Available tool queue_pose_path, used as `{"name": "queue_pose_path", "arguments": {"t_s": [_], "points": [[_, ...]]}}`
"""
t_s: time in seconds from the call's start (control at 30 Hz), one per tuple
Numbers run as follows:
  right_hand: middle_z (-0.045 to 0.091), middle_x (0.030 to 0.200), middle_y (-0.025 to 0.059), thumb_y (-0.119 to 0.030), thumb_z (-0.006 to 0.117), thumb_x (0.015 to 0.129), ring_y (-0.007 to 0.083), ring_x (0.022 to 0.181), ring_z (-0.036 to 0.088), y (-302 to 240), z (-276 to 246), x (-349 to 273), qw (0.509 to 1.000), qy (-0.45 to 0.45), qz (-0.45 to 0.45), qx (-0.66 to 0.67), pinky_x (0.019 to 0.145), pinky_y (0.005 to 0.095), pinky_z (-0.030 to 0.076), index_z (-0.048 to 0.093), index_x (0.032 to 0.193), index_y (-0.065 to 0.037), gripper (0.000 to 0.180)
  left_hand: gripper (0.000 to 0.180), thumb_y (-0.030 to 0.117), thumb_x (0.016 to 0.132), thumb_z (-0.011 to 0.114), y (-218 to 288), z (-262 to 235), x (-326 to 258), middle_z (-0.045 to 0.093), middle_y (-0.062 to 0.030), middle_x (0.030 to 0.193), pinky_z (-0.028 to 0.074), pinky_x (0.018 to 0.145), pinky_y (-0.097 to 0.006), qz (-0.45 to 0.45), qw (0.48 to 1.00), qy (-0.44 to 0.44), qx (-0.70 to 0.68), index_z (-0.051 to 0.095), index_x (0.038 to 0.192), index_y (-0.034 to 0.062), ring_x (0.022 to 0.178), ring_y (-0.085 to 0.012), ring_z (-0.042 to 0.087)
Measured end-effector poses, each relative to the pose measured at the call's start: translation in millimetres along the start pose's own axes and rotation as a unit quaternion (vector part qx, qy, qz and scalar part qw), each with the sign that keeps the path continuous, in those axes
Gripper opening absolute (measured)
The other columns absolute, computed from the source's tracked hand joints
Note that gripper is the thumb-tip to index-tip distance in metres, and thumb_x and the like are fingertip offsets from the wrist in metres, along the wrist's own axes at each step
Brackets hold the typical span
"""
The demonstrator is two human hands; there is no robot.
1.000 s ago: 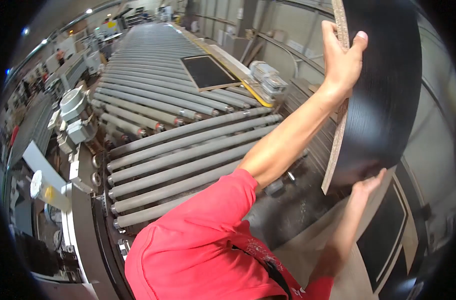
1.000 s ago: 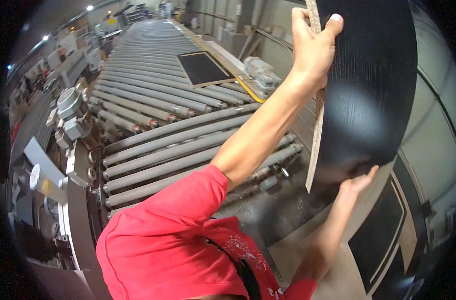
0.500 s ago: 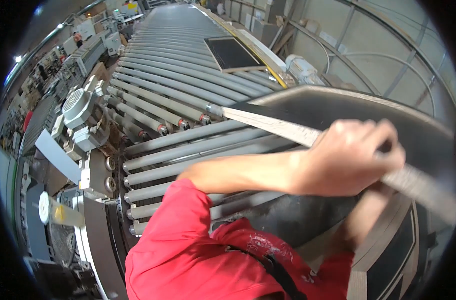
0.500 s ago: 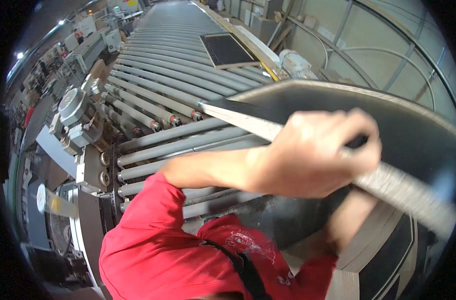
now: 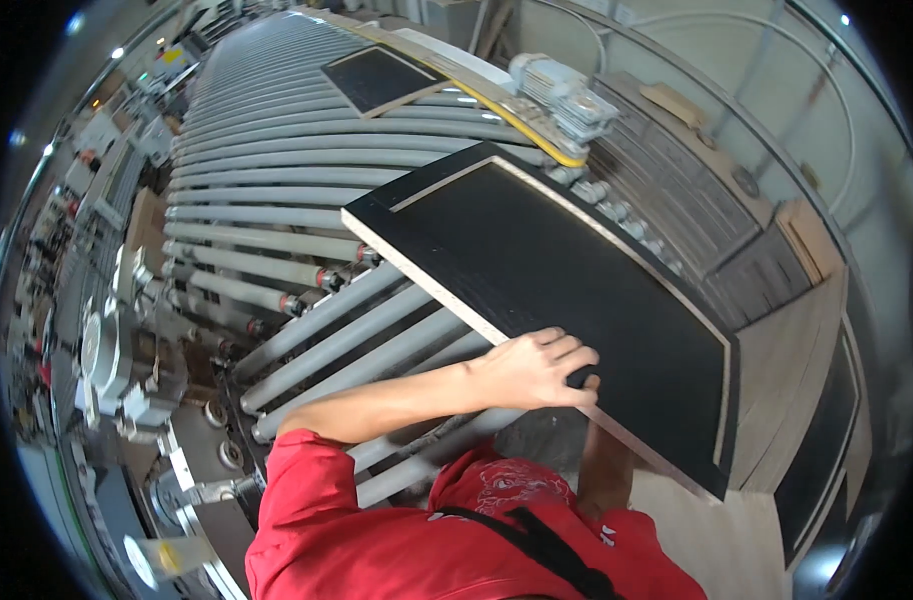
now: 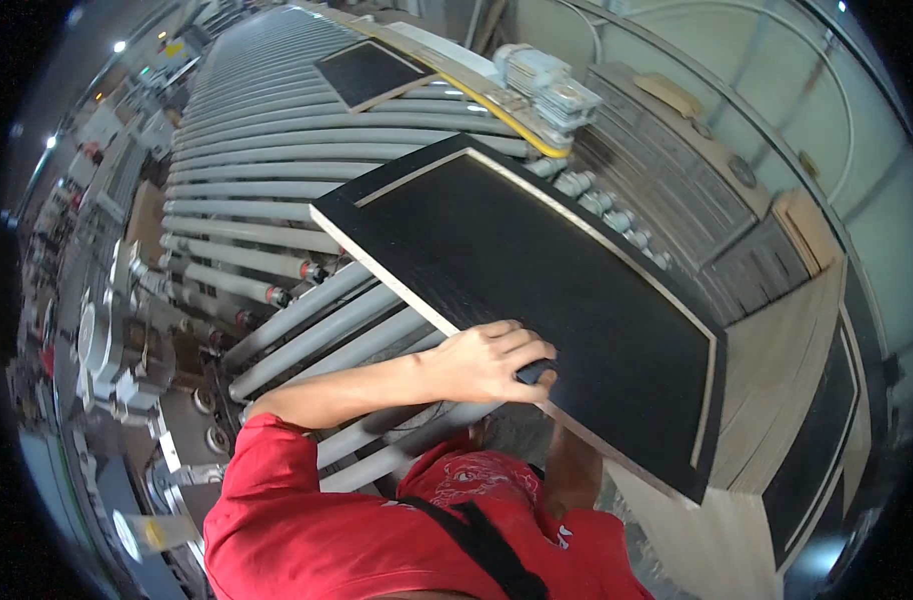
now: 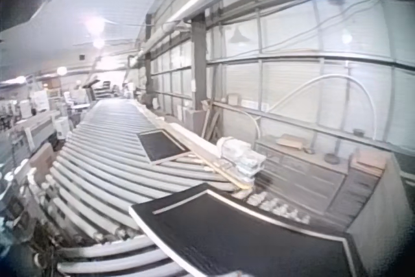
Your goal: The person picks up black rectangular panels from a stack and places them onto a roller conveyor.
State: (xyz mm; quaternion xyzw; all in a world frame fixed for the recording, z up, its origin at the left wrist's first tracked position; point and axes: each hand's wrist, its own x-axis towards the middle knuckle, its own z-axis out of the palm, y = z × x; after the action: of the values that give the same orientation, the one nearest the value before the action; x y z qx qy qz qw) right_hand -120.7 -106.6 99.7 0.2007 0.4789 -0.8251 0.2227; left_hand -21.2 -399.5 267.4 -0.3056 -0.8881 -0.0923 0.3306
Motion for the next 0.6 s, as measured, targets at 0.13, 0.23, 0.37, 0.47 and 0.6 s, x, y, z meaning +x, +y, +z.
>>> {"name": "queue_pose_path", "arguments": {"t_s": [0.13, 0.23, 0.37, 0.47, 0.6], "points": [[0.044, 0.147, 0.0133, -0.061, 0.047, 0.096, 0.0318, 0.132, 0.045, 24.7, 3.2, 9.4, 1.000, 0.008, 0.027, -0.003, 0.112, 0.0472, 0.036, 0.036, 0.148, -0.004, 0.078, 0.020, 0.014, 0.080, 0.063, -14.8, 16.1, -19.4, 0.062, -0.0040, 0.104, 0.056, 0.075, -0.032, -0.040, 0.998, -0.049, -0.009, 0.057, 0.098, 0.0197, 0.090, -0.0213, 0.066], [0.045, 0.146, 0.0128, -0.060, 0.048, 0.096, 0.0312, 0.132, 0.046, 35.6, -1.4, 12.8, 0.999, 0.013, 0.030, 0.008, 0.112, 0.0463, 0.036, 0.037, 0.147, -0.004, 0.076, 0.020, 0.012, 0.080, 0.063, -20.2, 30.1, -27.4, 0.062, -0.0044, 0.104, 0.056, 0.075, -0.033, -0.048, 0.996, -0.063, -0.031, 0.058, 0.098, 0.0185, 0.091, -0.0215, 0.065], [0.047, 0.145, 0.0122, -0.059, 0.048, 0.097, 0.0304, 0.130, 0.047, 37.7, -13.7, 10.6, 0.999, 0.011, 0.034, 0.007, 0.111, 0.0451, 0.037, 0.039, 0.146, -0.003, 0.075, 0.021, 0.012, 0.079, 0.063, -14.5, 38.1, -47.2, 0.062, -0.0059, 0.106, 0.055, 0.077, -0.034, -0.085, 0.993, -0.055, -0.057, 0.059, 0.098, 0.0170, 0.091, -0.0227, 0.064], [0.049, 0.143, 0.0117, -0.058, 0.049, 0.097, 0.0298, 0.129, 0.049, 27.1, -33.2, -2.9, 0.999, -0.004, 0.035, 0.001, 0.111, 0.0442, 0.038, 0.041, 0.145, -0.003, 0.074, 0.022, 0.012, 0.078, 0.064, -9.1, 39.3, -66.1, 0.062, -0.0074, 0.108, 0.055, 0.079, -0.037, -0.113, 0.989, -0.054, -0.072, 0.061, 0.099, 0.0165, 0.095, -0.0253, 0.064], [0.051, 0.142, 0.0111, -0.057, 0.049, 0.097, 0.0290, 0.128, 0.050, 1.2, -85.6, -29.4, 0.999, -0.039, 0.026, 0.019, 0.110, 0.0430, 0.039, 0.043, 0.144, -0.002, 0.072, 0.029, 0.009, 0.075, 0.064, 0.3, 54.5, -94.2, 0.058, -0.0109, 0.111, 0.051, 0.084, -0.040, -0.109, 0.990, -0.052, -0.073, 0.055, 0.103, 0.0138, 0.095, -0.0289, 0.061]]}}
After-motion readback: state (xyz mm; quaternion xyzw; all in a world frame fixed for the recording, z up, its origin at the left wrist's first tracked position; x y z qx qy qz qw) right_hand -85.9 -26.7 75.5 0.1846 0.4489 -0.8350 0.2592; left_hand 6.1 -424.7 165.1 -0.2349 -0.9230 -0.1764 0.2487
